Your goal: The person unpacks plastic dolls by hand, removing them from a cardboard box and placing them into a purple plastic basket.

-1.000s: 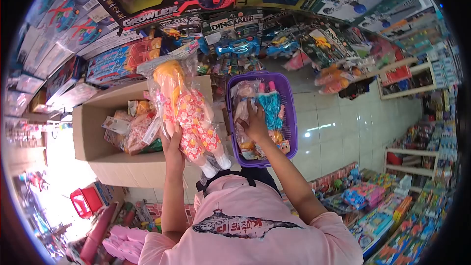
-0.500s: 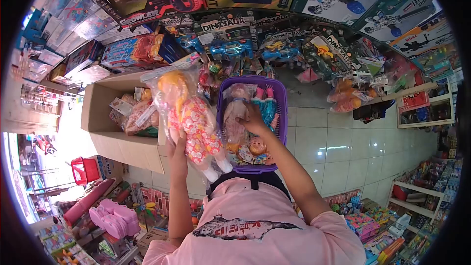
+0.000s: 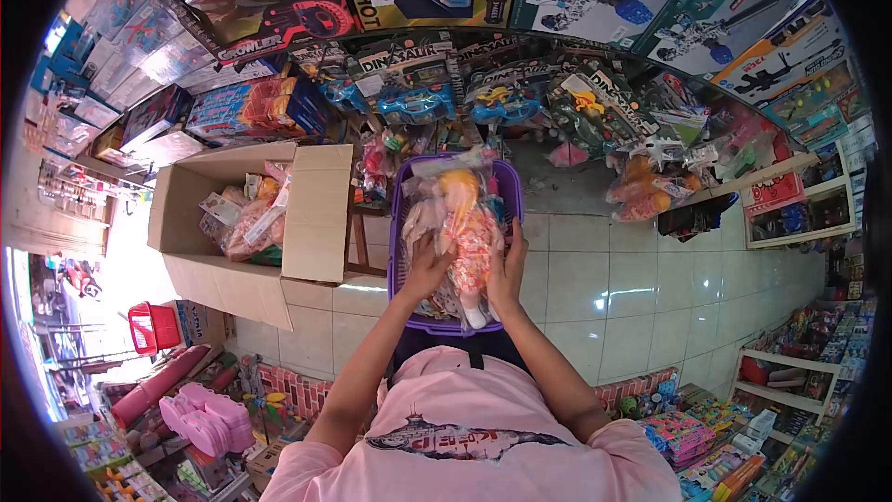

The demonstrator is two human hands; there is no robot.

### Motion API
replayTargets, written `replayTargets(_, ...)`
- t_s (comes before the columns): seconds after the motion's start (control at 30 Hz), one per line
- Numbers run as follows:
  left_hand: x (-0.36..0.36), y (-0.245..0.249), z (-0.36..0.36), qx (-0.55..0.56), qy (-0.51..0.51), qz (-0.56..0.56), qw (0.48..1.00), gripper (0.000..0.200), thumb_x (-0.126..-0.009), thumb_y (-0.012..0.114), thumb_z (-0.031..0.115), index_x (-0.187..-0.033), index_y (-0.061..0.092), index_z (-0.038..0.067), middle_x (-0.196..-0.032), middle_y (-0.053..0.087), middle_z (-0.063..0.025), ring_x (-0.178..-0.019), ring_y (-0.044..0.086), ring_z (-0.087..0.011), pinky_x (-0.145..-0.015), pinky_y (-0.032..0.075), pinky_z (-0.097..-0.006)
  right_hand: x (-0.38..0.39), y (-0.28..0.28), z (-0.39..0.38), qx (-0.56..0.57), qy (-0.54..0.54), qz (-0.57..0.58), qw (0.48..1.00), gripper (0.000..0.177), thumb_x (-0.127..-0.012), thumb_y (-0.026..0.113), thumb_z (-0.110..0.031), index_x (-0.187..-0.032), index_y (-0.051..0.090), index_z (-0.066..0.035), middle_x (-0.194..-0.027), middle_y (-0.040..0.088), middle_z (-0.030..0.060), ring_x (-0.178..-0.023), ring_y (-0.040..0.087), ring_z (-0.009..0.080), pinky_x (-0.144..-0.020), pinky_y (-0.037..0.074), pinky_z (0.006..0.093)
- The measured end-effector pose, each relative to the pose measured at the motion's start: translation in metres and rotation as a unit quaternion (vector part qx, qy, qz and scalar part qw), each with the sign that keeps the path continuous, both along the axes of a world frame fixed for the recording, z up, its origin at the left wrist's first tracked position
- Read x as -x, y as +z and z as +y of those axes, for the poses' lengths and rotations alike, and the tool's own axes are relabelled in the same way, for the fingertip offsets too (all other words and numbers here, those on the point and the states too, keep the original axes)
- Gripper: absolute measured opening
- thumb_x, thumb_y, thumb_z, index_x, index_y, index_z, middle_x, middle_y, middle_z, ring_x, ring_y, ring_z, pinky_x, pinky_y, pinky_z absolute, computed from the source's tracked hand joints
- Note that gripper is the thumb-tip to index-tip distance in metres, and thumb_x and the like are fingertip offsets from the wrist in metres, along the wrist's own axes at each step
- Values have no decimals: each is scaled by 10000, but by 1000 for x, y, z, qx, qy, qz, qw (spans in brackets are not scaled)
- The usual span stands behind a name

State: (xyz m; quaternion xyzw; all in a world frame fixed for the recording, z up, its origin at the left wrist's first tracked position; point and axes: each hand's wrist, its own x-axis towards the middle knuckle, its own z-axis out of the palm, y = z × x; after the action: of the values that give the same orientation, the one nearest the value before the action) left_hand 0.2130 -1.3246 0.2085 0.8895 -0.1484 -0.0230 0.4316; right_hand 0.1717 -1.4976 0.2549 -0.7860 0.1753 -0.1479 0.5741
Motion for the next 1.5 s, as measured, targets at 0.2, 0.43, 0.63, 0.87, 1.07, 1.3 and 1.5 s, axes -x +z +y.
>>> replayTargets(0.2, -19, 21, -13, -25, -58, -33, 998, 426, -933, 627, 337, -1106, 650, -51, -1484, 401, -177, -1381, 321, -411, -1117, 300, -481, 9, 18, -9, 317, 71, 61, 944, 711, -925, 607, -291, -1523, 310, -46, -1377, 390, 262, -1279, 400, 417, -1057, 346, 533)
replayTargets(0.43, -29, -4, -18, -281, -99, -85, 951, 342, -940, 591, 317, -1063, 712, 21, -1555, 367, -69, -1491, 202, -340, -1153, 245, -497, -11, -21, -11, 469, 179, 96, 860, 685, -947, 540, -375, -1523, 328, -70, -1540, 293, 257, -1428, 280, 447, -1191, 193, 544)
replayTargets(0.63, -32, -9, -12, -262, -75, -112, 956, 288, -916, 608, 320, -1059, 731, 103, -1549, 396, -68, -1509, 189, -324, -1150, 251, -520, -15, -28, -10, 465, 180, 90, 862, 671, -962, 518, -376, -1530, 318, -80, -1519, 321, 251, -1412, 304, 449, -1186, 201, 552)
replayTargets(0.87, -24, 17, 22, -30, -60, -84, 994, 269, -846, 681, 182, -1079, 678, 47, -1407, 522, -133, -1339, 435, -365, -1084, 346, -485, -11, -27, -43, 369, 190, -20, 910, 523, -908, 612, -233, -1382, 500, -41, -1415, 440, 241, -1305, 423, 419, -1106, 312, 530)
replayTargets(1.07, 52, -16, 107, -4, 232, -85, 969, 295, -884, 660, 161, -1141, 626, 21, -1159, 593, -204, -1086, 579, -373, -929, 458, -445, 37, -126, -78, 104, -114, -10, 988, 235, -892, 632, -114, -1092, 609, 6, -1025, 582, 192, -962, 569, 370, -844, 467, 455)
replayTargets(1.3, 245, -215, 279, -144, 303, 338, 879, 430, -942, 585, 393, -1110, 645, 2, -1035, 677, -245, -1067, 634, -357, -908, 488, -464, 159, -335, -151, 281, 283, 475, 785, 434, -888, 631, -392, -1091, 693, -14, -1082, 696, 240, -962, 668, 398, -832, 521, 502)
replayTargets(1.5, 377, -160, 297, 204, 161, 571, 779, 435, -948, 573, 324, -1273, 588, 35, -1131, 699, -156, -941, 689, -277, -765, 572, -422, 178, -278, -131, 53, 243, 684, 685, 514, -932, 595, -413, -1251, 597, -9, -1069, 717, 157, -819, 726, 290, -700, 543, 508)
